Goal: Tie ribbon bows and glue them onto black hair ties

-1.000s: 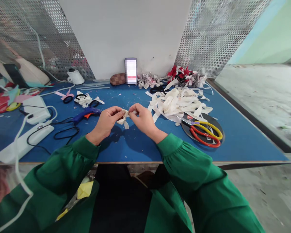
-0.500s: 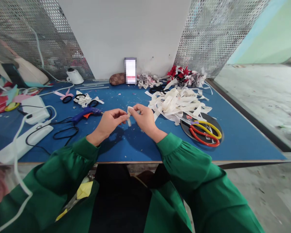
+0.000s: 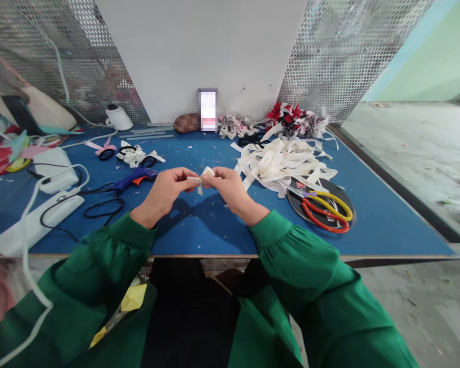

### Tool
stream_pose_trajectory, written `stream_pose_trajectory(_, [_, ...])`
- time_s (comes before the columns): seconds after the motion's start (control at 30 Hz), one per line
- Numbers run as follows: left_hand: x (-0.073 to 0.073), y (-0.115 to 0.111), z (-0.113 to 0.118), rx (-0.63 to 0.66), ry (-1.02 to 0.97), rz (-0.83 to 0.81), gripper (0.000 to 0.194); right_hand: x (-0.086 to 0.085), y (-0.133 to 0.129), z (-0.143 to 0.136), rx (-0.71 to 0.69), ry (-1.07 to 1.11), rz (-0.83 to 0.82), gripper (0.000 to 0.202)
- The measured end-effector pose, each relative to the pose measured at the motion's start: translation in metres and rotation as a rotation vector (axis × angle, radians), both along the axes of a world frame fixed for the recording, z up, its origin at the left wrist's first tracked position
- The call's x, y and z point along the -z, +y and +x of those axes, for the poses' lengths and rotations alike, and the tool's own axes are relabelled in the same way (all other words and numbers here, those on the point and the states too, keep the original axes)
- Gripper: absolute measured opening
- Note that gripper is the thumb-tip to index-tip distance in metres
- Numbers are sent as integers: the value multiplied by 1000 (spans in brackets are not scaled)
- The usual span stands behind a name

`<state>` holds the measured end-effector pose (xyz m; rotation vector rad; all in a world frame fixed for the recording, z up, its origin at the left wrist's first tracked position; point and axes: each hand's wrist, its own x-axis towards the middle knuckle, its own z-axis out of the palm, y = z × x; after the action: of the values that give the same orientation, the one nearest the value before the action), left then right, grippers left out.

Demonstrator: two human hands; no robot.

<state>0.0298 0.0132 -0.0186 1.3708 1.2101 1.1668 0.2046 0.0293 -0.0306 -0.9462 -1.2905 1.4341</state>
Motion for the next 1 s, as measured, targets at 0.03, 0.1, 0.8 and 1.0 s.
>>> stream_pose_trajectory(0.03, [0, -1, 0, 7, 20, 4, 23, 0, 0, 0, 16, -9, 19, 35])
stream_pose_trajectory(0.1, [-1, -2, 0, 47, 48, -2, 22, -1, 0, 0, 26, 6, 39, 33])
stream_pose_trajectory(0.8, [4, 0, 5, 19, -218, -84, 29, 6, 1, -3, -21, 195, -88, 33])
stream_pose_trajectory(1.0, [5, 1, 6, -17, -131, -23, 26, 4, 4, 2, 72, 1, 97, 27])
